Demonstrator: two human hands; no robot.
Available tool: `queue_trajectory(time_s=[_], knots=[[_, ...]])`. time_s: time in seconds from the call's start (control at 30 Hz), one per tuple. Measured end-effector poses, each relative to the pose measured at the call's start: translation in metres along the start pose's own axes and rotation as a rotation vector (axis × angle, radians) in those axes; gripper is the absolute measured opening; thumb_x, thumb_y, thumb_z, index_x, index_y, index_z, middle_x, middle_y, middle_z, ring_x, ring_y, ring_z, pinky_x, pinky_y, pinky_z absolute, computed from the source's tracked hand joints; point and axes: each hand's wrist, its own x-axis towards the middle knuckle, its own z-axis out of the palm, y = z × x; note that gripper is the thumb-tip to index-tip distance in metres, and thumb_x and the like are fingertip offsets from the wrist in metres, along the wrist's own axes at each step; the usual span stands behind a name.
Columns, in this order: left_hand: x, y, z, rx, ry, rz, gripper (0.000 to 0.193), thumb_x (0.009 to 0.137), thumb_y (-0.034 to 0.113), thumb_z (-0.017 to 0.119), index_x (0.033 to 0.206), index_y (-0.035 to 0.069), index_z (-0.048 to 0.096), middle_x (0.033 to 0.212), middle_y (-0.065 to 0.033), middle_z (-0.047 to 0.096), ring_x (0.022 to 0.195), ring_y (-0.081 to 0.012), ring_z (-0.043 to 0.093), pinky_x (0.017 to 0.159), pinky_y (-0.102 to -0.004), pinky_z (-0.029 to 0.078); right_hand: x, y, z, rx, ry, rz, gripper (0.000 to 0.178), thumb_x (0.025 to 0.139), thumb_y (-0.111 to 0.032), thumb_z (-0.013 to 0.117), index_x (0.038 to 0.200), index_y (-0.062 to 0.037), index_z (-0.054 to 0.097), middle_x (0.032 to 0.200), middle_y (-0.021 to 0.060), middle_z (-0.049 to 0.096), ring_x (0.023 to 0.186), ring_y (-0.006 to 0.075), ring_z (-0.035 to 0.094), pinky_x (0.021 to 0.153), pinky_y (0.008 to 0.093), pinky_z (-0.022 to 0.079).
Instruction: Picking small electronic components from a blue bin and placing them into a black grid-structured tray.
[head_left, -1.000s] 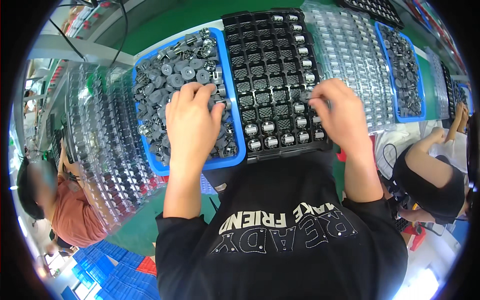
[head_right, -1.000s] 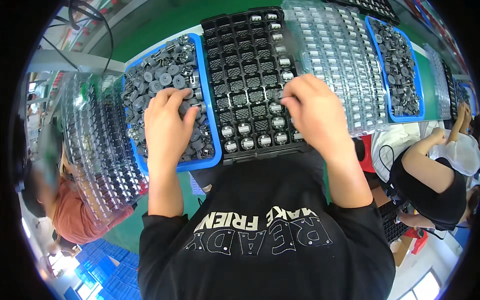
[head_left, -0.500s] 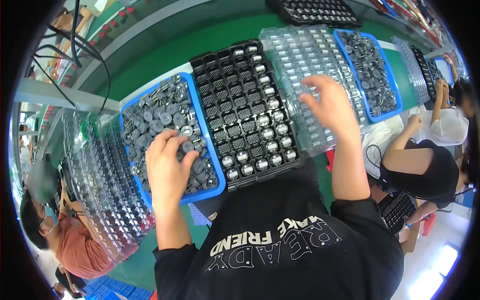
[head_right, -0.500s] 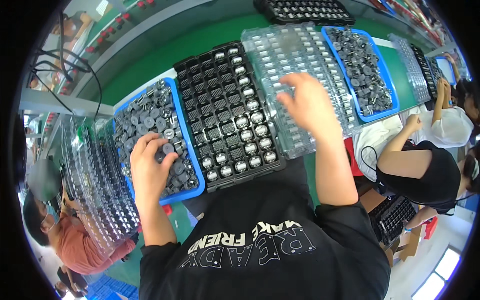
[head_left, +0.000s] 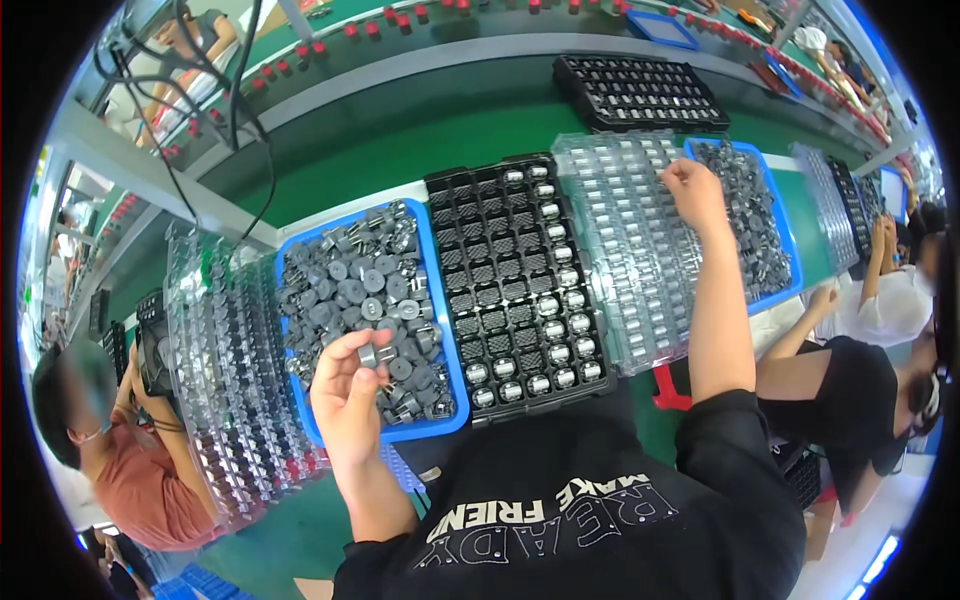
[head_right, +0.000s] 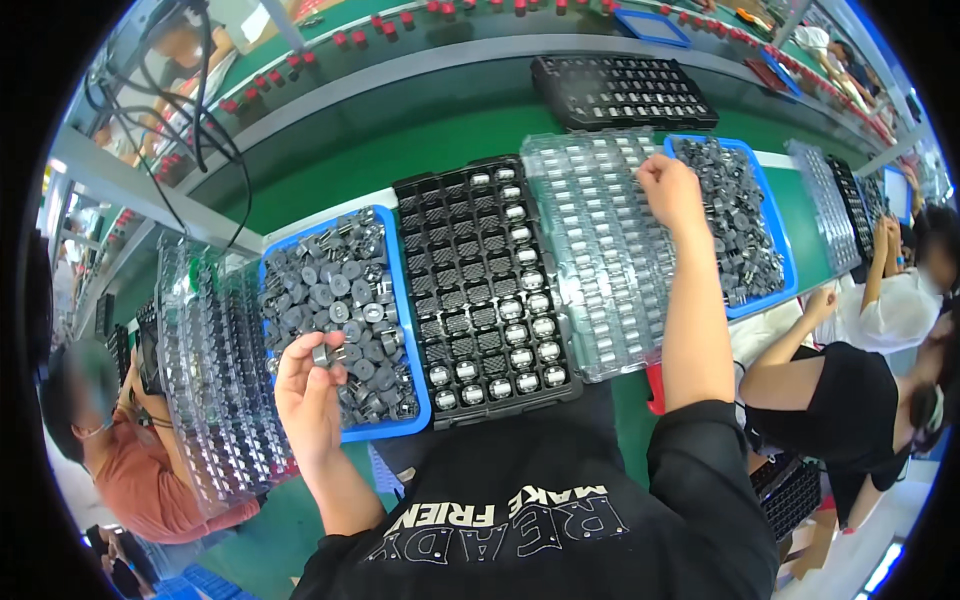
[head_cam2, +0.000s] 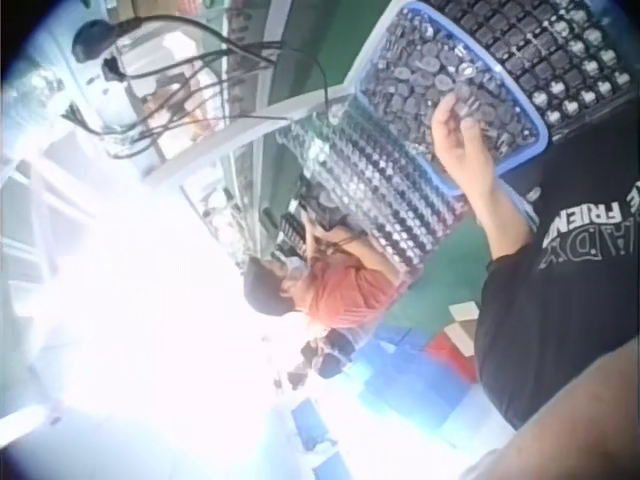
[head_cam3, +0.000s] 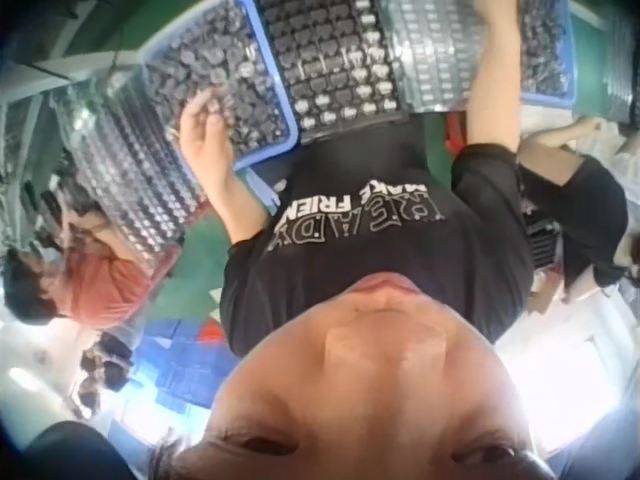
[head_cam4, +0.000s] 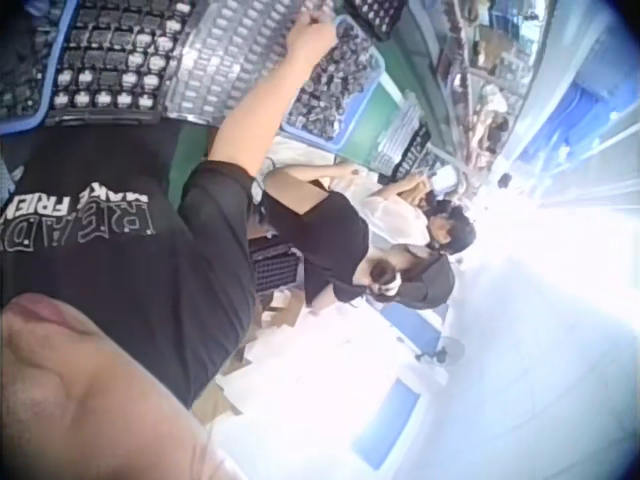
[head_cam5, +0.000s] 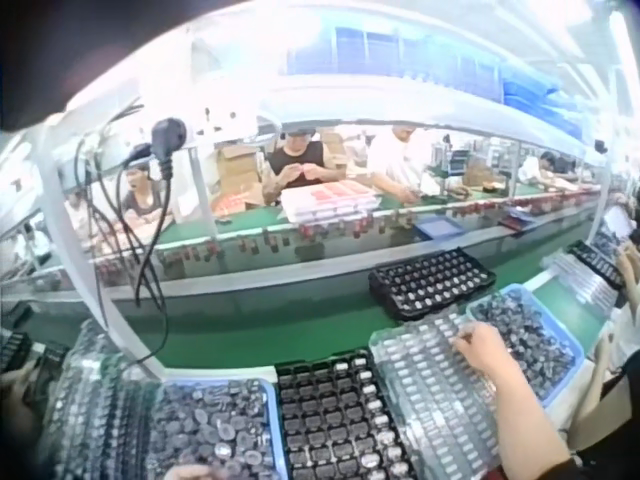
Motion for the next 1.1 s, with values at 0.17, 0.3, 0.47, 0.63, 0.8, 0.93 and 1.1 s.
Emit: queue_trajectory(time_s=[0.17, 0.3, 0.47, 0.63, 0.8, 0.93, 1.1], knots=[[0.003, 0.001, 0.006, -0.482, -0.071, -0.171, 0.034, 0.096, 0.01, 0.064, 0.129, 0.006, 0.056, 0.135, -0.0218, 0.057, 0.093, -0.0214, 0.059, 0.081, -0.0331, 0.048, -0.003, 0.004, -0.014, -0.012, -0.17, -0.069, 0.021, 0.082, -0.004, 0.072, 0.103, -0.006, 0.074, 0.09, 0.0113, 0.073, 0.085, 0.023, 0.07, 0.08, 0.0351, 0.054], [0.002, -0.004, 0.021, -0.498, -0.061, -0.158, 0.026, 0.099, 0.012, 0.063, 0.124, 0.011, 0.057, 0.134, -0.0189, 0.056, 0.101, -0.0254, 0.062, 0.088, -0.0375, 0.053, -0.001, -0.008, -0.001, -0.004, -0.071, -0.126, 0.015, 0.083, -0.003, 0.07, 0.099, -0.0029, 0.071, 0.09, 0.0131, 0.071, 0.084, 0.023, 0.07, 0.08, 0.0354, 0.054], [0.016, -0.003, 0.052, -0.5, -0.179, -0.199, 0.049, 0.099, 0.012, 0.064, 0.144, 0.002, 0.047, 0.132, -0.0167, 0.057, 0.104, -0.0254, 0.064, 0.09, -0.0385, 0.054, -0.074, -0.113, -0.03, 0.716, -0.083, -0.113, 0.015, 0.096, -0.001, 0.061, 0.109, 0.0017, 0.068, 0.099, 0.0064, 0.07, 0.076, 0.0112, 0.063, 0.071, 0.0246, 0.053], [0.019, -0.014, 0.064, -0.566, -0.223, -0.218, 0.043, 0.097, 0.014, 0.067, 0.136, 0.003, 0.054, 0.129, -0.0158, 0.061, 0.101, -0.0199, 0.065, 0.089, -0.0341, 0.054, -0.171, -0.199, -0.026, 1.11, -0.337, -0.195, 0.021, 0.09, 0.007, 0.062, 0.111, 0.0056, 0.065, 0.106, 0.0146, 0.069, 0.087, 0.0162, 0.069, 0.08, 0.0281, 0.056], [0.012, -0.012, 0.075, -0.455, -0.186, -0.116, 0.037, 0.095, 0.011, 0.071, 0.129, 0.002, 0.059, 0.123, -0.015, 0.065, 0.102, -0.0158, 0.064, 0.087, -0.031, 0.056, -0.199, -0.224, -0.013, 0.943, -0.123, -0.551, 0.027, 0.078, 0.008, 0.079, 0.104, 0.0023, 0.074, 0.097, 0.011, 0.072, 0.083, 0.0146, 0.069, 0.071, 0.0255, 0.056], [0.008, -0.011, 0.07, -0.467, -0.155, -0.093, 0.033, 0.094, 0.009, 0.071, 0.123, 0.002, 0.057, 0.127, -0.0188, 0.062, 0.095, -0.0185, 0.068, 0.083, -0.0305, 0.057, -0.201, -0.224, -0.012, 1.08, -0.21, -0.372, 0.031, 0.08, 0.006, 0.08, 0.109, 0.0048, 0.071, 0.099, 0.0119, 0.072, 0.087, 0.0148, 0.071, 0.076, 0.0276, 0.059], [0.007, -0.022, 0.064, -0.7, -0.22, -0.082, 0.023, 0.1, 0.011, 0.062, 0.121, 0.008, 0.053, 0.137, -0.0218, 0.055, 0.105, -0.0278, 0.067, 0.086, -0.0391, 0.058, -0.207, -0.224, -0.004, 1.178, -0.337, -0.303, 0.031, 0.08, 0.006, 0.08, 0.109, 0.0054, 0.07, 0.099, 0.0118, 0.073, 0.087, 0.0156, 0.072, 0.078, 0.0279, 0.061]])
